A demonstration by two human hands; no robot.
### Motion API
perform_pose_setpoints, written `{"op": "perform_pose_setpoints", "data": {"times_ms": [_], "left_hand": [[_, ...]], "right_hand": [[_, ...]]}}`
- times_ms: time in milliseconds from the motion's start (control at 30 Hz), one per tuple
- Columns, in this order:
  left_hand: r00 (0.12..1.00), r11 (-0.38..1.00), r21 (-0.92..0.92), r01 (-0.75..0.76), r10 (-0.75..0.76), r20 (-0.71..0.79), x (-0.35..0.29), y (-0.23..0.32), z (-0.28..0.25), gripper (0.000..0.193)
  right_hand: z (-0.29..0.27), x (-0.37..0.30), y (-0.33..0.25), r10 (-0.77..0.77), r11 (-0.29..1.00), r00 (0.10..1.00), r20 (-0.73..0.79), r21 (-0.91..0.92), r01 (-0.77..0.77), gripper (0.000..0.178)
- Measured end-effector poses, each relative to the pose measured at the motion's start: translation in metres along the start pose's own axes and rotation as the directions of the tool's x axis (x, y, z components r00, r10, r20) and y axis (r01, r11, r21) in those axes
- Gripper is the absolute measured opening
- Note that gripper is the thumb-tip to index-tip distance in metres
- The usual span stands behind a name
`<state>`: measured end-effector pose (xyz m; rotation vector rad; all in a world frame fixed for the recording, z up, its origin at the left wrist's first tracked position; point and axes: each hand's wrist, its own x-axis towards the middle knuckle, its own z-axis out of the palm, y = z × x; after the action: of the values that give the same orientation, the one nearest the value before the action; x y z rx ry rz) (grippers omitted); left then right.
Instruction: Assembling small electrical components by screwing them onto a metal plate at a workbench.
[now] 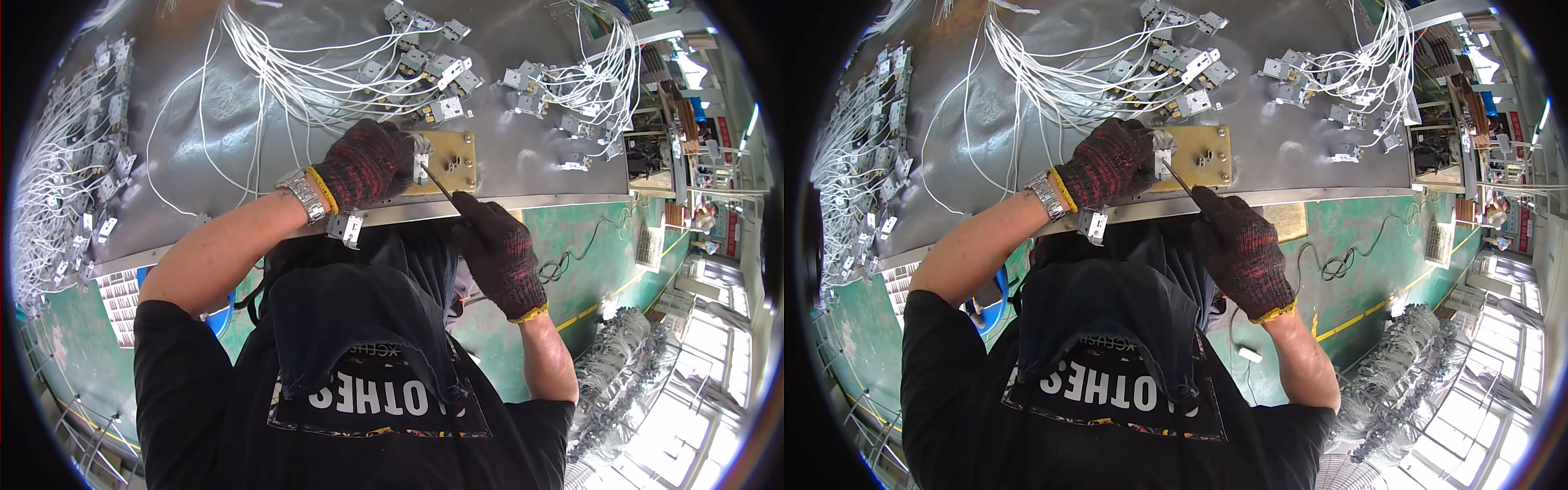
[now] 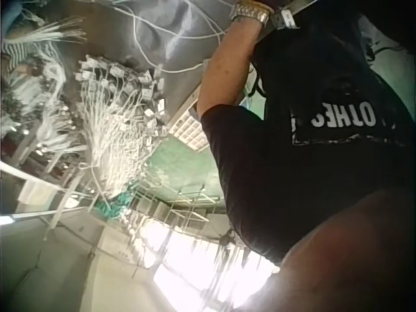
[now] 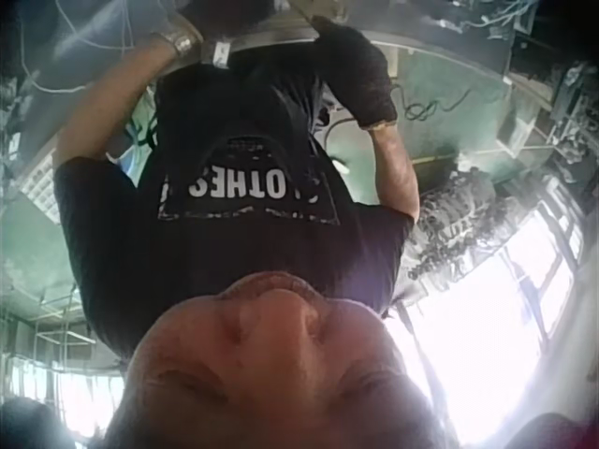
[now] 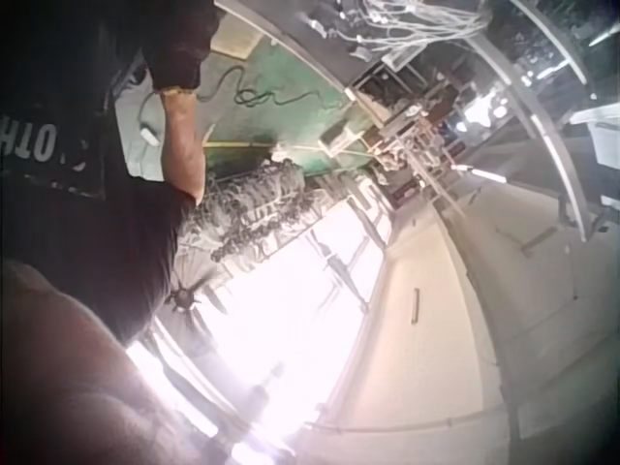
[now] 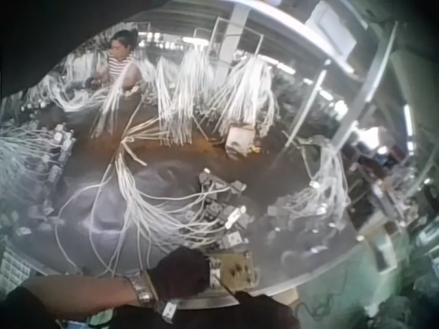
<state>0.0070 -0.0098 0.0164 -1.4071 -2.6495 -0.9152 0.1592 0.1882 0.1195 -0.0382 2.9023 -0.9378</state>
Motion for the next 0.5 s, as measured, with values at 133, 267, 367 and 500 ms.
{"op": "perform_pose_setpoints", "data": {"times_ms": [133,267,367,500], "left_hand": [[0.999,0.999,0.029,0.032,-0.033,0.032,0.001,0.0,0.003,0.055],[1.0,1.0,-0.01,0.005,-0.005,0.021,0.003,0.0,0.0,0.046],[1.0,1.0,0.017,-0.006,0.006,-0.014,0.004,-0.002,0.0,0.038],[0.997,0.988,0.152,-0.03,0.018,0.075,0.006,-0.007,-0.001,0.042]], "right_hand": [[-0.005,0.003,-0.006,-0.044,0.997,0.999,0.007,-0.061,0.044,0.04],[-0.006,0.005,0.0,-0.067,0.996,0.998,0.015,-0.057,0.067,0.039],[-0.004,0.009,0.005,-0.077,0.996,0.997,0.018,-0.039,0.077,0.037],[0.001,0.013,0.004,0.102,0.982,0.994,0.032,0.155,-0.106,0.035]]}}
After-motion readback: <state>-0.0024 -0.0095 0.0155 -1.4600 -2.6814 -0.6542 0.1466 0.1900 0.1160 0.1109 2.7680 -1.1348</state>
